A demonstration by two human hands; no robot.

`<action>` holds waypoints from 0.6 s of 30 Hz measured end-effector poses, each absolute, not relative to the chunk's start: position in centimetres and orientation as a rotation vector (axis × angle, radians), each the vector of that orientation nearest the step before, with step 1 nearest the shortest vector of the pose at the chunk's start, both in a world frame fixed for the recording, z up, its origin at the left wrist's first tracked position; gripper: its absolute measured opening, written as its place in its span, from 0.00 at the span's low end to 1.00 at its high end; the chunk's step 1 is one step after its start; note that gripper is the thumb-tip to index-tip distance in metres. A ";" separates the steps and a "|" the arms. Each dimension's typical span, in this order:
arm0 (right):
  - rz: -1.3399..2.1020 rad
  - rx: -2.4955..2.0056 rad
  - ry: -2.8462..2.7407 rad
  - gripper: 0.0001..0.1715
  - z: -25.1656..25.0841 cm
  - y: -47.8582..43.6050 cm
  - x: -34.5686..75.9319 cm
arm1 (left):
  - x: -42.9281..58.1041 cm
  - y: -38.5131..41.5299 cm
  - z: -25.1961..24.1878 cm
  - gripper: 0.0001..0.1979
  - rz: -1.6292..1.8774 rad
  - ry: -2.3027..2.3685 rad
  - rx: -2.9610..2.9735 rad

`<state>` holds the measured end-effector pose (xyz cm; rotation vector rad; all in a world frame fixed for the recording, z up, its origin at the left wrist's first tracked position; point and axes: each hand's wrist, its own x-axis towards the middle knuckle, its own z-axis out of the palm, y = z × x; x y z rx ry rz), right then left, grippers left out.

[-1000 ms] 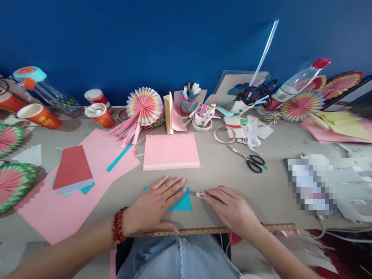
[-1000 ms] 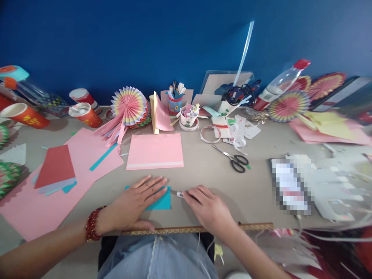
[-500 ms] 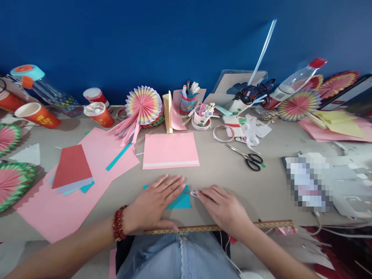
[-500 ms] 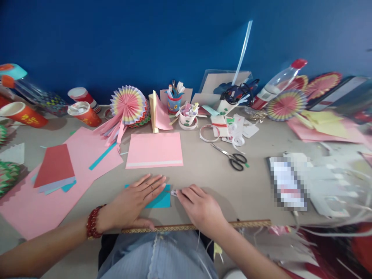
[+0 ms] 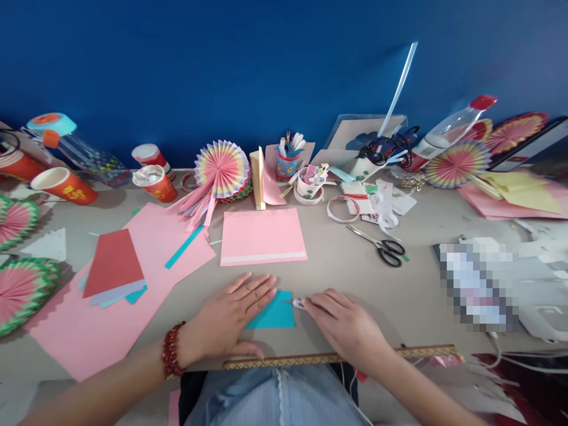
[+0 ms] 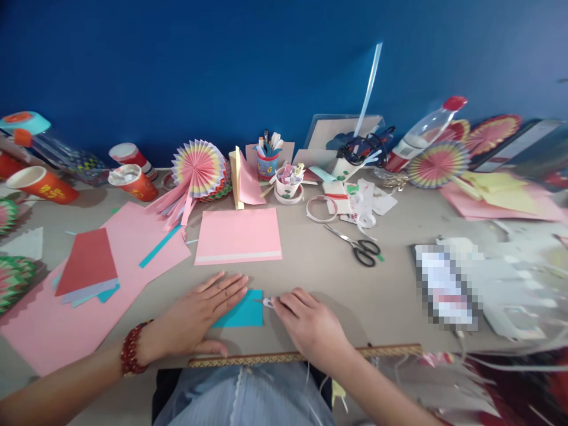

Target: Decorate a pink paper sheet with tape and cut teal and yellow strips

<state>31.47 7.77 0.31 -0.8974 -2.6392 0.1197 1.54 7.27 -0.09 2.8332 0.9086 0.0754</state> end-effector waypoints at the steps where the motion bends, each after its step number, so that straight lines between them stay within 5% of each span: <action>1: 0.112 -0.898 -2.636 0.17 0.2 7.7 31.4 | 1.5 7.3 -0.1 0.51 0.085 0.906 2.838; 18: 0.110 -0.898 -2.616 0.16 -0.2 7.2 30.8 | 1.4 7.3 -0.1 0.52 0.033 0.903 2.815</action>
